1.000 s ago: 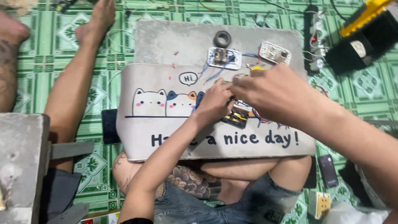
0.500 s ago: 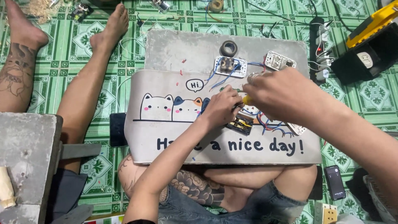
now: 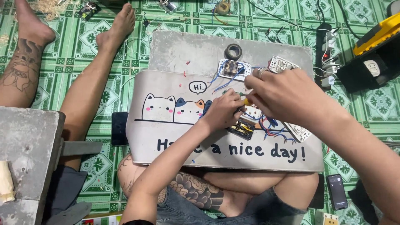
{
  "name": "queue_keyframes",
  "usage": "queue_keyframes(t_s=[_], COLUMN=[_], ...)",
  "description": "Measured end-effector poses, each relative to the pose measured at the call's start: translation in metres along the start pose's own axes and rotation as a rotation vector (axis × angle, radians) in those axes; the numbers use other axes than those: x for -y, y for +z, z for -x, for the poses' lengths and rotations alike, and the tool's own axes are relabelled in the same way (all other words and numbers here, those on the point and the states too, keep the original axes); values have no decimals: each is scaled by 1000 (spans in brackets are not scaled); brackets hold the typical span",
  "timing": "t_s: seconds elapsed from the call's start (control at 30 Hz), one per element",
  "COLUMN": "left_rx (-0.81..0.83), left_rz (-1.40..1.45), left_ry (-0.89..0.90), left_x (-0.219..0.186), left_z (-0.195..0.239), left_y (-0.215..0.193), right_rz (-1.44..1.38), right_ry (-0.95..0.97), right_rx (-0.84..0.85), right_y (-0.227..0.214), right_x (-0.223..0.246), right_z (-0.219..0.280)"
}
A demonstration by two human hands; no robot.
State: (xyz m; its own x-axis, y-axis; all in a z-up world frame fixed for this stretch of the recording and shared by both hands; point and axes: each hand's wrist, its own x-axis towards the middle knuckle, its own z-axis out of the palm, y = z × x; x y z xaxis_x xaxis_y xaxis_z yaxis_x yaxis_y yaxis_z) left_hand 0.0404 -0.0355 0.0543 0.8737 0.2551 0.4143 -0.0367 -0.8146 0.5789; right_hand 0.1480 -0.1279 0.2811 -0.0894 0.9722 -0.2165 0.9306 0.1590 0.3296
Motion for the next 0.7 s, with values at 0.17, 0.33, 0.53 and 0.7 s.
queue_keyframes(t_s=[0.17,0.33,0.53,0.7], left_rx=[-8,42,109,173], left_rz=[40,31,17,-33], left_ry=[-41,-7,-99,-89], left_x=[-6,-2,0,-5], left_z=[-1,-2,-3,-4], left_y=[-4,-3,1,-9], right_rz=[-282,-414,-783,-1154], right_ry=[-27,-37,-97,-213], right_rx=[80,-70,-406,-455], right_y=[-8,17,31,53], right_x=[-6,-11,-6,-5], right_z=[3,11,12,13])
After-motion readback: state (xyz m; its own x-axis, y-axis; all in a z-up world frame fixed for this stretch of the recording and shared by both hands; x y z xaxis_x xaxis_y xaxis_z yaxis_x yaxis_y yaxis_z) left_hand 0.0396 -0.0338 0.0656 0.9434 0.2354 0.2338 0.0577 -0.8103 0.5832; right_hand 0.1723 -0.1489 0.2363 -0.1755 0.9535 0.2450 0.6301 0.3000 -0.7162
